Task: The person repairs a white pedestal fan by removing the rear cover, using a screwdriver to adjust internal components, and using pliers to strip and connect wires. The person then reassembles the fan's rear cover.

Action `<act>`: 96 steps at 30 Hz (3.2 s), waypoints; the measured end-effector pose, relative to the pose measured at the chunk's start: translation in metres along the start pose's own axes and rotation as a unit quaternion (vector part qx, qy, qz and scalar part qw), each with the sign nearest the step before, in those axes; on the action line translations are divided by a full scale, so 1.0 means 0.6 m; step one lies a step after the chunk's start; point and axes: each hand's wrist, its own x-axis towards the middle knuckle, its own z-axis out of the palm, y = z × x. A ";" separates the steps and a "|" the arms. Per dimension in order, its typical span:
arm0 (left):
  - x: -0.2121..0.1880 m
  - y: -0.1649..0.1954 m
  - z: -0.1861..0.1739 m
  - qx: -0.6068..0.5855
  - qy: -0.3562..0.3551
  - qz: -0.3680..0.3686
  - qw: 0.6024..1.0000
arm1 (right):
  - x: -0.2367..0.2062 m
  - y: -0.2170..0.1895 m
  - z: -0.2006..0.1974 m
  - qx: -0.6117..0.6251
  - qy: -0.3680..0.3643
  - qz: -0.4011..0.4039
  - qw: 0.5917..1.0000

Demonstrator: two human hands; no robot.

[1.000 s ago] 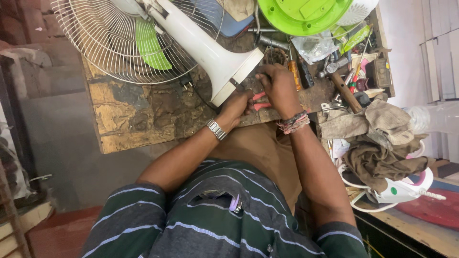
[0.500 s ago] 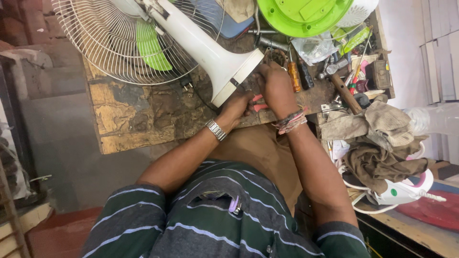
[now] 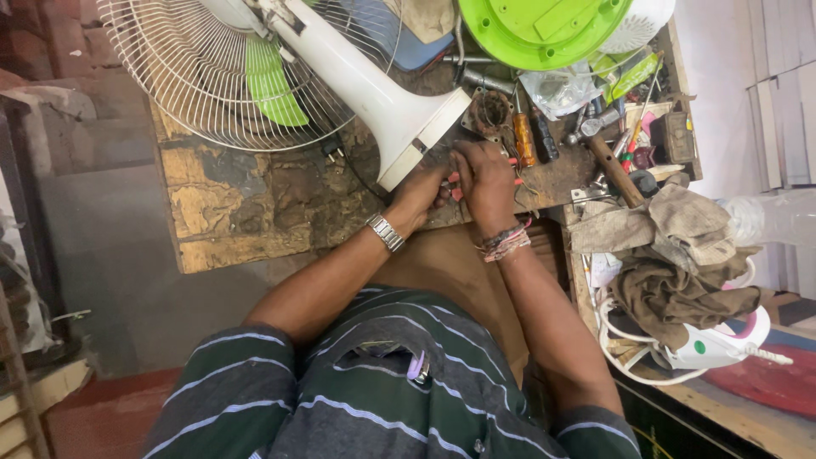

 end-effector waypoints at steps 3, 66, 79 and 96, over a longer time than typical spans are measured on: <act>-0.002 0.005 0.002 0.012 0.020 0.004 1.000 | -0.018 0.003 0.006 0.004 0.013 0.019 1.000; 0.029 -0.012 -0.017 0.002 -0.046 -0.026 0.999 | -0.018 0.018 -0.003 0.092 0.060 0.106 0.988; 0.030 -0.009 -0.020 -0.048 -0.050 -0.023 0.997 | -0.021 0.032 -0.007 0.111 0.058 0.151 0.981; 0.031 -0.010 -0.018 -0.115 -0.050 -0.012 0.992 | 0.022 0.066 -0.010 0.112 -0.009 0.153 0.982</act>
